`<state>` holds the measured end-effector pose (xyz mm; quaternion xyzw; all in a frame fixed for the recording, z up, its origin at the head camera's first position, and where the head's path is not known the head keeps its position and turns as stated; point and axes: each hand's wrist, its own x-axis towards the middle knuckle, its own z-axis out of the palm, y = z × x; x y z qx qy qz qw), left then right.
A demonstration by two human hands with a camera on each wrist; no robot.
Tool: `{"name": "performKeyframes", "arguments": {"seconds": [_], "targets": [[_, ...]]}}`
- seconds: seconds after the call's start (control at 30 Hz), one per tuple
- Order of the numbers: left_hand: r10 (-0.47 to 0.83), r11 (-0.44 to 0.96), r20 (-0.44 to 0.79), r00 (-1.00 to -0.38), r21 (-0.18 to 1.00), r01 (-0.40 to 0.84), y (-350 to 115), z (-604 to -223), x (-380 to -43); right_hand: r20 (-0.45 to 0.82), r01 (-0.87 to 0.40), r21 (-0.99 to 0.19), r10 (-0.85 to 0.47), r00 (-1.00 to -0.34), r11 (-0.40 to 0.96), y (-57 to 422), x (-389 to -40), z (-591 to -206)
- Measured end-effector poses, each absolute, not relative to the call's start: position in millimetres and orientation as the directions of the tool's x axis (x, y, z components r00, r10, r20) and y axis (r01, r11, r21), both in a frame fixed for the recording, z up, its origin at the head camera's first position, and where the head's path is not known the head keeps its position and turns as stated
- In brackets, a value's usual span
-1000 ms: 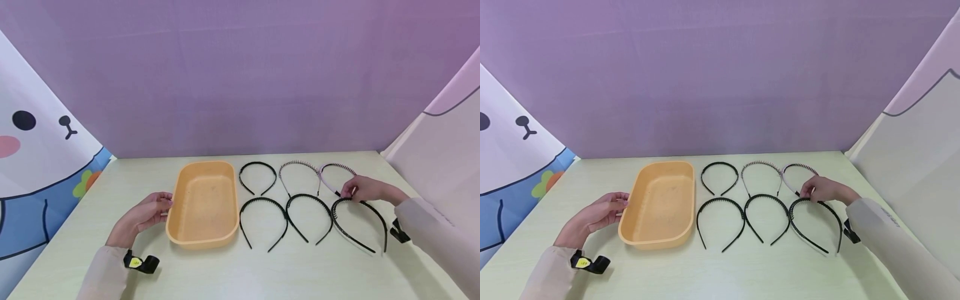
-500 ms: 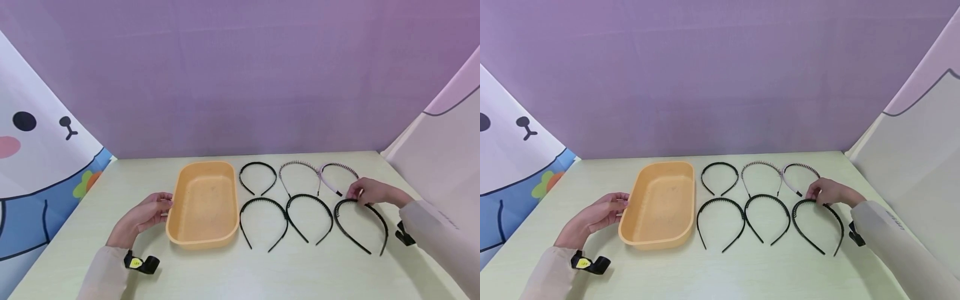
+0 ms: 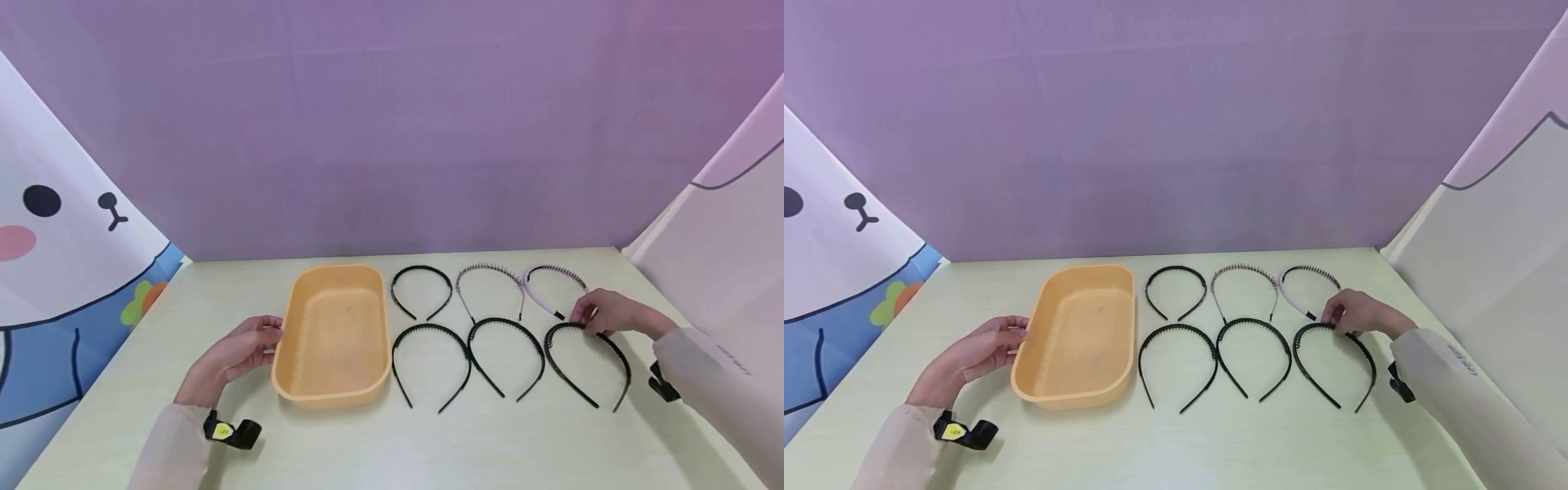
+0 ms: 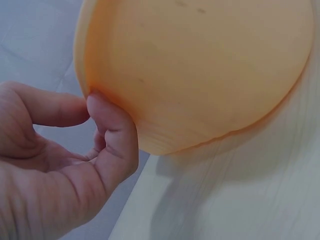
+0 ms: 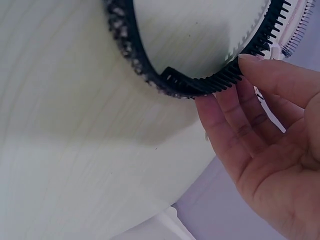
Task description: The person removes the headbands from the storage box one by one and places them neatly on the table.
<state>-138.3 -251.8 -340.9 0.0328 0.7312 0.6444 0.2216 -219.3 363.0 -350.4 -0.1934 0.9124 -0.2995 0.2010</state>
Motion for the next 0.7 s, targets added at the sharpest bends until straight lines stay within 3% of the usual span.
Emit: {"name": "performKeyframes", "arguments": {"seconds": [0.5, 0.7], "targets": [[0.236, 0.228, -0.283, -0.93, 0.946, -0.23, -248, -342, -140, -0.251, -0.288, -0.571, -0.498, -0.83, 0.769, 362, -223, -344], [0.184, 0.373, -0.265, -0.947, 0.91, -0.182, -254, -339, -146, -0.257, -0.277, -0.546, -0.472, -0.843, 0.791, 359, -228, -330]]}}
